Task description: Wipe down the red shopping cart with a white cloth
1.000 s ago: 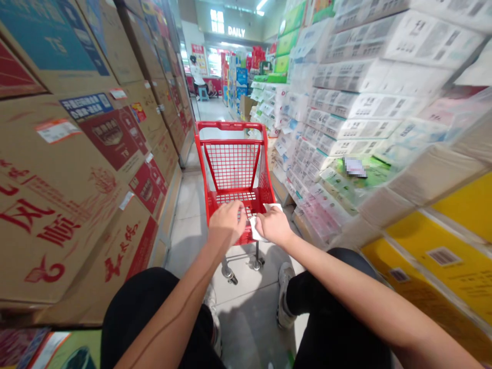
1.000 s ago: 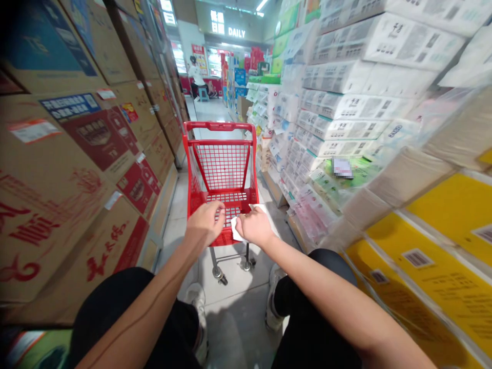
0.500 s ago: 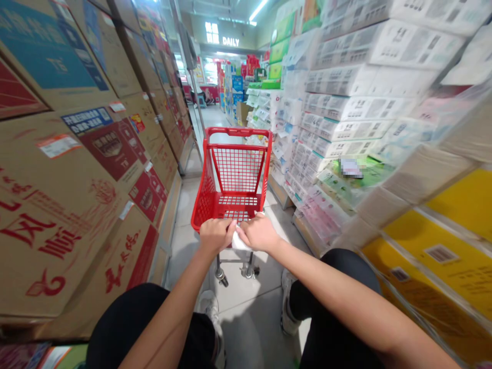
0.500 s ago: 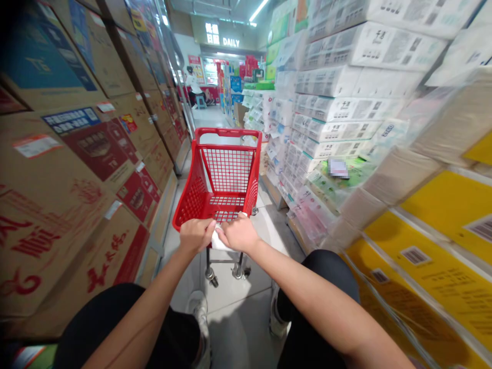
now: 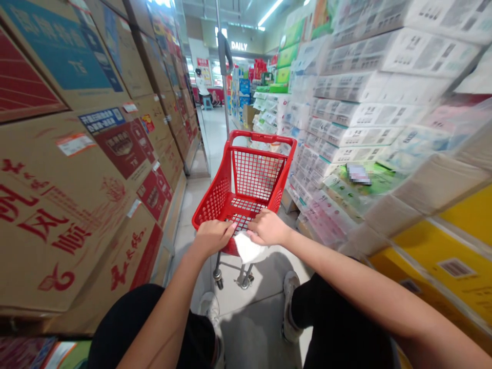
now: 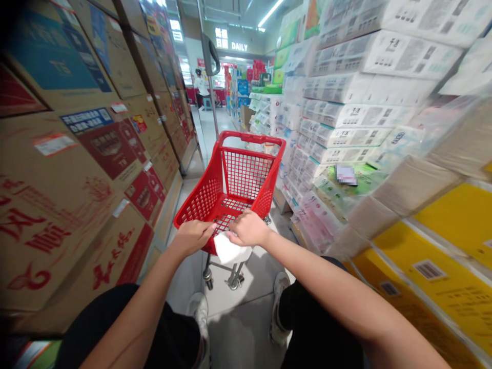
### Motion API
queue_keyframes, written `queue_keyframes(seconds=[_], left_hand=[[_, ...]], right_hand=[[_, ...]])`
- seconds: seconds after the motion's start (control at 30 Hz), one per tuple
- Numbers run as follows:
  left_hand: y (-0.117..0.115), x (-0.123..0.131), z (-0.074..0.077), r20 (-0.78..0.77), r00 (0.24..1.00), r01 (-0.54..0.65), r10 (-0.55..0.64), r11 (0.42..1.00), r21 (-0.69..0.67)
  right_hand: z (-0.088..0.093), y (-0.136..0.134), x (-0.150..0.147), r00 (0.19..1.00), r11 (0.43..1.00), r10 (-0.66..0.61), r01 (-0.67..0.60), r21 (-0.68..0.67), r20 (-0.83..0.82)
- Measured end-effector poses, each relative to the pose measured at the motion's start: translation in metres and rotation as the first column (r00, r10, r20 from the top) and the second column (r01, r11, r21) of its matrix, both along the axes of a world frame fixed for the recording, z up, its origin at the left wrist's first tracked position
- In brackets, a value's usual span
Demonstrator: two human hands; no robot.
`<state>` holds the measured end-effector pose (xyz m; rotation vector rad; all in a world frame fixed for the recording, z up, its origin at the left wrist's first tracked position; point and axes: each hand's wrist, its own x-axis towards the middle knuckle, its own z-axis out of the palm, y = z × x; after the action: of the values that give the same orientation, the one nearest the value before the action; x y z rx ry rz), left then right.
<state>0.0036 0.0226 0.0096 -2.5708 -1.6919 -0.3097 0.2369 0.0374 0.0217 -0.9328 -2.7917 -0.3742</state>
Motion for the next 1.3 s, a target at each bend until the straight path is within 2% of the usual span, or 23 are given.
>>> queue_keyframes(seconds=[0.1,0.17,0.23,0.33,0.43,0.63,0.77,0.87,0.93,1.0,1.1,1.23,1.3], left_hand=[[-0.008,0.004,0.006,0.017,0.993,0.114,-0.114,0.993,-0.02],[-0.013,0.007,0.008,0.053,0.979,0.202,-0.199,0.978,-0.06],[-0.015,0.008,0.009,0.096,0.968,0.242,-0.233,0.965,-0.099],[-0.015,0.008,0.011,0.155,0.973,0.193,-0.17,0.971,-0.144],[-0.014,0.006,0.013,0.19,0.978,0.123,-0.09,0.978,-0.17],[-0.014,0.006,0.014,0.163,0.977,0.168,-0.14,0.97,-0.174],[-0.012,0.007,0.006,0.047,0.991,0.132,-0.128,0.987,-0.096],[-0.009,0.005,0.001,-0.025,0.998,0.053,-0.054,0.998,-0.033],[-0.006,0.002,0.002,-0.04,0.999,0.015,-0.016,0.999,-0.039],[-0.004,-0.002,0.004,-0.033,0.999,-0.013,0.011,0.997,-0.069],[-0.003,-0.006,0.008,-0.009,1.0,-0.01,0.009,0.995,-0.099],[-0.005,-0.003,0.006,0.008,0.999,0.047,-0.046,0.994,-0.101],[-0.004,-0.002,0.006,0.008,1.0,0.029,-0.028,0.996,-0.088]], right_hand=[[-0.001,-0.013,-0.006,0.996,1.0,-0.007,0.008,0.011,-0.084],[-0.002,-0.023,-0.01,0.99,0.999,0.025,-0.021,0.03,-0.138],[-0.004,-0.031,-0.012,0.983,0.997,0.069,-0.062,0.041,-0.172],[-0.007,-0.036,-0.011,0.979,0.994,0.111,-0.107,0.033,-0.171],[-0.009,-0.029,-0.003,0.986,0.992,0.126,-0.124,0.029,-0.108],[0.006,0.023,0.037,0.997,1.0,-0.009,0.011,0.027,-0.074],[0.02,0.046,0.051,0.991,0.996,-0.091,0.093,0.014,-0.099],[0.019,0.031,0.038,0.987,1.0,0.0,0.0,-0.001,-0.159],[0.013,0.013,0.022,0.975,0.993,0.096,-0.107,-0.043,-0.2],[0.005,0.001,0.011,0.967,0.985,0.133,-0.154,-0.083,-0.217],[0.0,0.011,0.011,0.979,0.993,0.073,-0.089,-0.078,-0.189],[0.01,0.059,0.036,0.983,0.993,-0.119,0.117,-0.026,-0.138],[0.015,0.074,0.042,0.972,0.979,-0.206,0.205,-0.013,-0.109]])
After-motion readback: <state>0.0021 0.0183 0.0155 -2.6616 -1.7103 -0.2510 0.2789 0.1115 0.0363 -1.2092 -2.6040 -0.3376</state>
